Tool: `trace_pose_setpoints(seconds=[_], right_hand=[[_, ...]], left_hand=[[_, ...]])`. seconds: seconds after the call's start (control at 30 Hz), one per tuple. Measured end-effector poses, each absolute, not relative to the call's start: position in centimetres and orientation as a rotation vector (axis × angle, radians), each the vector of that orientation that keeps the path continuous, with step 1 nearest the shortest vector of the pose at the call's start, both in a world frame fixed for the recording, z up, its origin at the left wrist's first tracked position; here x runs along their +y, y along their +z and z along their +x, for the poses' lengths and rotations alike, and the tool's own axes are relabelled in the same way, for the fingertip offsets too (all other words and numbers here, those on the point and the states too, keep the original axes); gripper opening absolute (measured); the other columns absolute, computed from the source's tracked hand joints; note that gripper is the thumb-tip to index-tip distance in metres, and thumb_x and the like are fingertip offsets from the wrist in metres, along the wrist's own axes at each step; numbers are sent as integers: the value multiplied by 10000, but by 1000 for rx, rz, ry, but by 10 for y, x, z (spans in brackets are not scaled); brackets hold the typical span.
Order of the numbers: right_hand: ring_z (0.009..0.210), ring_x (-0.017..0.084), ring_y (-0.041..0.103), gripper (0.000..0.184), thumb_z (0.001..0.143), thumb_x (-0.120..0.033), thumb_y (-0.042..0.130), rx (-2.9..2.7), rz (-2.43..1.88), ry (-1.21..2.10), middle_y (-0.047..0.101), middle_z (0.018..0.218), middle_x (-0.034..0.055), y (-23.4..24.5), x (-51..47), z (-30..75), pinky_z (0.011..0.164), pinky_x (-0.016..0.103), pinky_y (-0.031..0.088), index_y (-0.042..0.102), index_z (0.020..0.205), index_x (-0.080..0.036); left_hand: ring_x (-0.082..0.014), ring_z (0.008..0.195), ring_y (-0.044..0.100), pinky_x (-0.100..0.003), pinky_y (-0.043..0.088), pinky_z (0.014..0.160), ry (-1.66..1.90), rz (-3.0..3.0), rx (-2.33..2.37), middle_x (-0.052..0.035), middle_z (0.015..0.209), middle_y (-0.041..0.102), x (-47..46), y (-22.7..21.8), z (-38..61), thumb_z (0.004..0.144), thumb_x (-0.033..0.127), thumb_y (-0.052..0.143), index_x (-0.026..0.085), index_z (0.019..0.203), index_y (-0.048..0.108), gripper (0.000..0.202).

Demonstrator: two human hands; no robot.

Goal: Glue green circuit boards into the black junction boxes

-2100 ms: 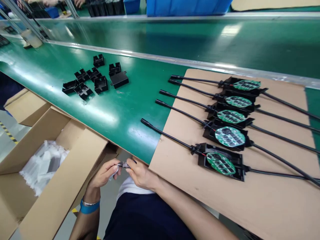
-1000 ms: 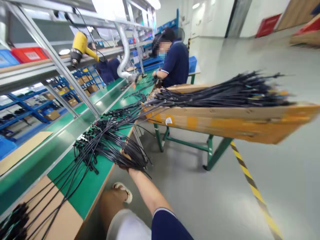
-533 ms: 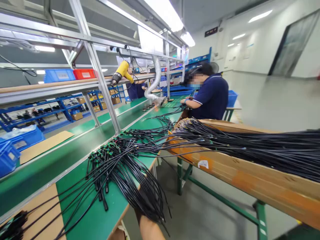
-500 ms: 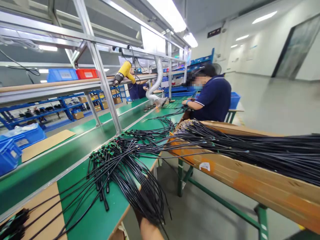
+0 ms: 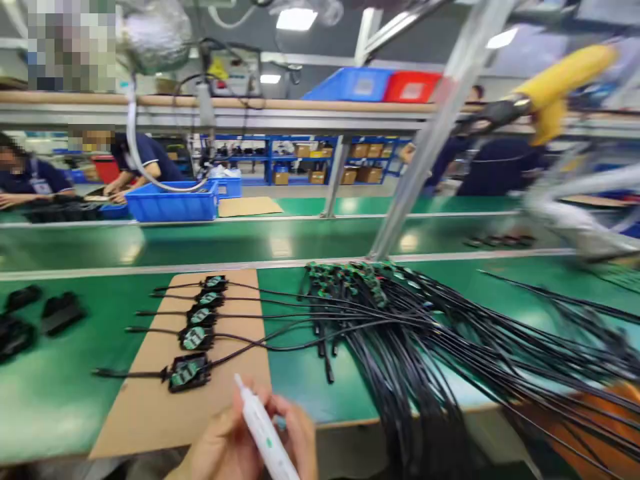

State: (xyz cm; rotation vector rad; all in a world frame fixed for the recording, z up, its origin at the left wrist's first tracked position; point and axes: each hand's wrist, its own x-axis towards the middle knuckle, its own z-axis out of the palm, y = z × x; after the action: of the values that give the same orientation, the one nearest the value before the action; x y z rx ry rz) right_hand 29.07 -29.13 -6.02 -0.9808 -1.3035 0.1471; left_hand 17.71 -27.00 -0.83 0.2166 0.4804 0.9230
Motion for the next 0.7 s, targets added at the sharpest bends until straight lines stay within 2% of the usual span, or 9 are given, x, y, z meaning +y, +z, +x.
trace_pose_setpoints(seconds=[0.07,0.13,0.23,0.3,0.33,0.4,0.47,0.6,0.7], right_hand=[[862,232,654,277,926,-431,495,-1234,-773,231,663,954,66,-28,-276,279,693,364,570,602,1115,-259],[797,216,655,232,924,-431,496,-1189,-565,436,668,856,43,16,-258,268,776,433,557,610,1046,-270],[592,136,585,170,933,-404,505,-1202,-418,844,570,640,-27,83,-216,250,732,393,554,588,900,-260],[568,113,547,74,911,-317,561,-1168,-419,952,531,632,-39,111,-173,237,649,327,539,578,894,-247],[570,109,542,31,892,-267,590,-1147,-442,982,533,642,-42,118,-146,230,613,300,524,573,911,-249],[533,99,516,98,859,-232,632,-1115,-496,1049,526,624,-53,119,-89,217,542,256,487,562,927,-249],[456,81,452,130,848,-311,647,-1094,-538,1166,471,551,-72,106,-34,204,473,225,440,551,846,-224],[366,59,347,369,841,-455,611,-1103,-620,1318,373,461,-87,68,42,180,384,195,359,448,638,-194],[342,48,303,410,845,-477,596,-1142,-680,1353,346,446,-93,45,65,169,352,180,310,413,609,-195]], left_hand=[[-165,969,623,-291,422,928,880,110,326,4,907,706,-261,-3,177,627,399,854,252,857,735,297],[-108,861,609,-221,423,826,908,174,267,16,845,677,-248,7,166,620,405,857,246,866,732,318],[-77,733,562,-175,373,652,812,470,368,-3,820,632,-224,26,125,600,419,866,198,958,723,444],[-105,735,563,-201,385,659,673,779,506,-36,843,635,-202,40,89,615,415,854,169,968,727,449],[-127,755,568,-230,408,692,634,974,578,-48,851,635,-190,46,70,672,416,814,161,945,732,383],[-169,846,580,-286,438,779,649,1432,711,-64,918,635,-161,56,39,814,376,680,169,944,724,249],[-190,969,571,-321,438,873,667,1831,842,-64,1034,633,-127,58,18,894,292,552,193,1031,686,216],[-224,1206,471,-410,365,1047,520,2272,1031,-70,1314,548,-65,35,8,939,228,433,201,1262,544,342],[-258,1261,427,-466,361,1058,399,2393,1060,-62,1452,426,-39,13,13,960,269,396,208,1364,445,412]])
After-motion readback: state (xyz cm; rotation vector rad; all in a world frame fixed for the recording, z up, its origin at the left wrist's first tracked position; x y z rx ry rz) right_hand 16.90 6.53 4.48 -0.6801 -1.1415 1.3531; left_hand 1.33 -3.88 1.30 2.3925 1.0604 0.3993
